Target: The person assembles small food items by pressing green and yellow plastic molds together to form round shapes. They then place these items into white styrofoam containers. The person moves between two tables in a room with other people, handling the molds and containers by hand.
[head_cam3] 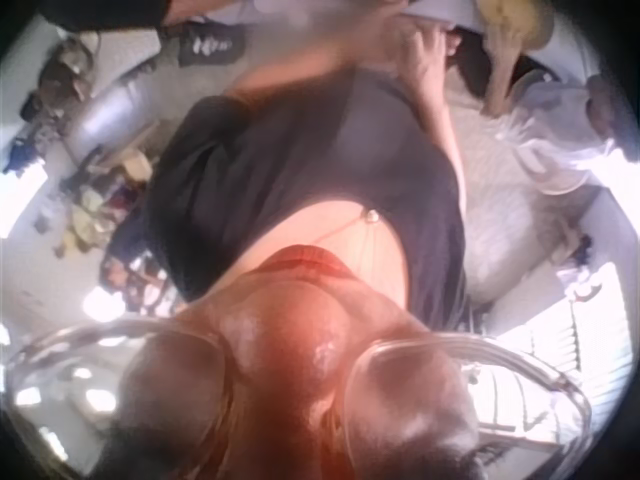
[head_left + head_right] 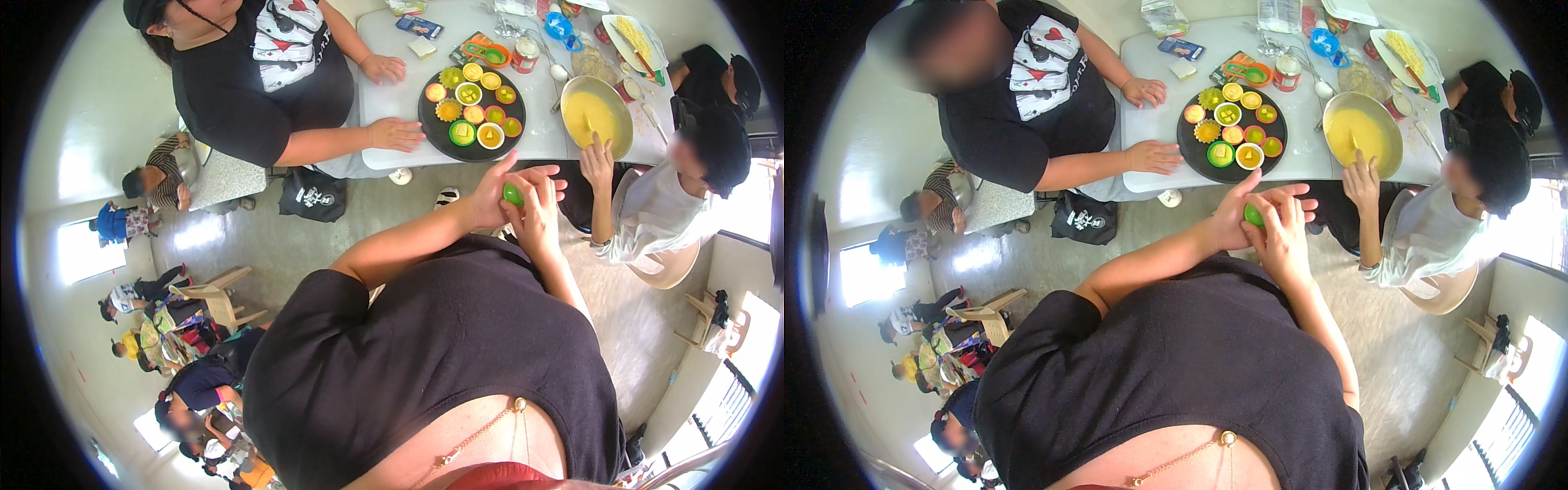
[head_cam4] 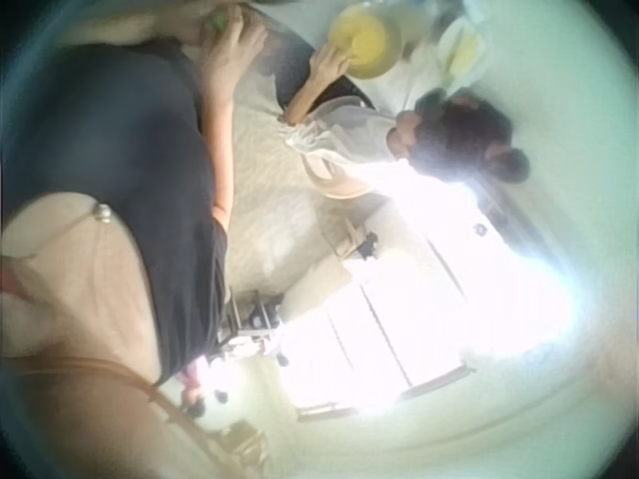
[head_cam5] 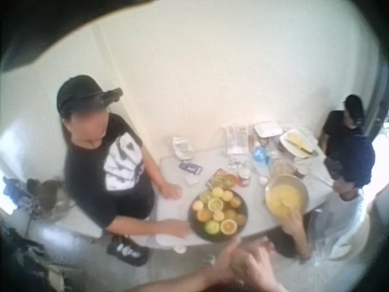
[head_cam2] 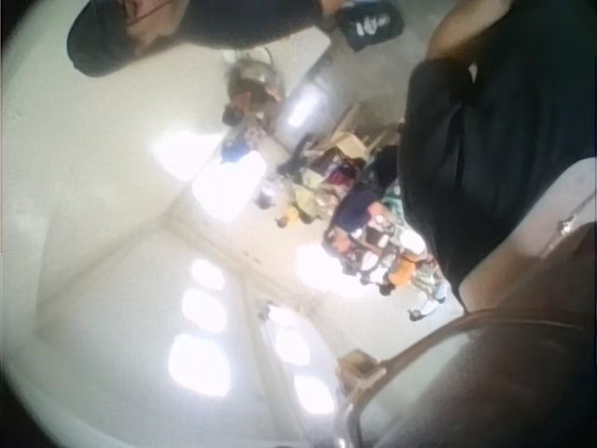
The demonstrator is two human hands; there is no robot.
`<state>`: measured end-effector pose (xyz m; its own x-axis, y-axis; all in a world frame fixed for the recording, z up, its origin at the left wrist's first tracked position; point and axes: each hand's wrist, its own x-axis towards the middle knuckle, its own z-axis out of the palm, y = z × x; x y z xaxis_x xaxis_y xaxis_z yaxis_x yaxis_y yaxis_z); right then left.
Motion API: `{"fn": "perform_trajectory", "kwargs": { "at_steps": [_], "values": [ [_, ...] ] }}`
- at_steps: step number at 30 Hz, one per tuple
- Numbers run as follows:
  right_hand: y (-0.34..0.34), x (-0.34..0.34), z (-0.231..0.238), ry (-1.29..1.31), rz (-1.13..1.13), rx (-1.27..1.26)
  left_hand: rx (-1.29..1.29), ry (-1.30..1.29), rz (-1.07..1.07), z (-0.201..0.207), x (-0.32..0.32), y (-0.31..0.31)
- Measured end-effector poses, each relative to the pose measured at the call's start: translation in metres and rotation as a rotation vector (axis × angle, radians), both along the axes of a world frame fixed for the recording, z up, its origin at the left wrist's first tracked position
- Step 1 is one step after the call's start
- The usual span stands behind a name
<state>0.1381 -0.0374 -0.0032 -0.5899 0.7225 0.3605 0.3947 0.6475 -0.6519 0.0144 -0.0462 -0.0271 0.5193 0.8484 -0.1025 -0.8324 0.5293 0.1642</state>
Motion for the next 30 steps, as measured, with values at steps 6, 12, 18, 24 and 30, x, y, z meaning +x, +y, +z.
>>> {"fn": "perform_trajectory", "kwargs": {
  "at_steps": [6, 12, 18, 24, 30],
  "values": [
    [0.014, 0.01, -0.062, 0.269, -0.24, -0.662, 0.166, 1.646, -0.14, -0.141, -0.04, -0.016],
    [0.005, 0.027, -0.097, 0.134, -0.3, -0.729, 0.318, 2.566, -0.296, -0.145, -0.083, -0.018],
    [0.001, 0.026, -0.096, 0.107, -0.323, -0.724, 0.374, 2.631, -0.313, -0.151, -0.09, -0.01],
    [0.003, 0.022, -0.088, 0.111, -0.317, -0.698, 0.37, 2.605, -0.347, -0.155, -0.091, -0.004],
    [0.004, 0.021, -0.092, 0.142, -0.322, -0.676, 0.38, 2.564, -0.353, -0.154, -0.093, -0.007]
  ]
}}
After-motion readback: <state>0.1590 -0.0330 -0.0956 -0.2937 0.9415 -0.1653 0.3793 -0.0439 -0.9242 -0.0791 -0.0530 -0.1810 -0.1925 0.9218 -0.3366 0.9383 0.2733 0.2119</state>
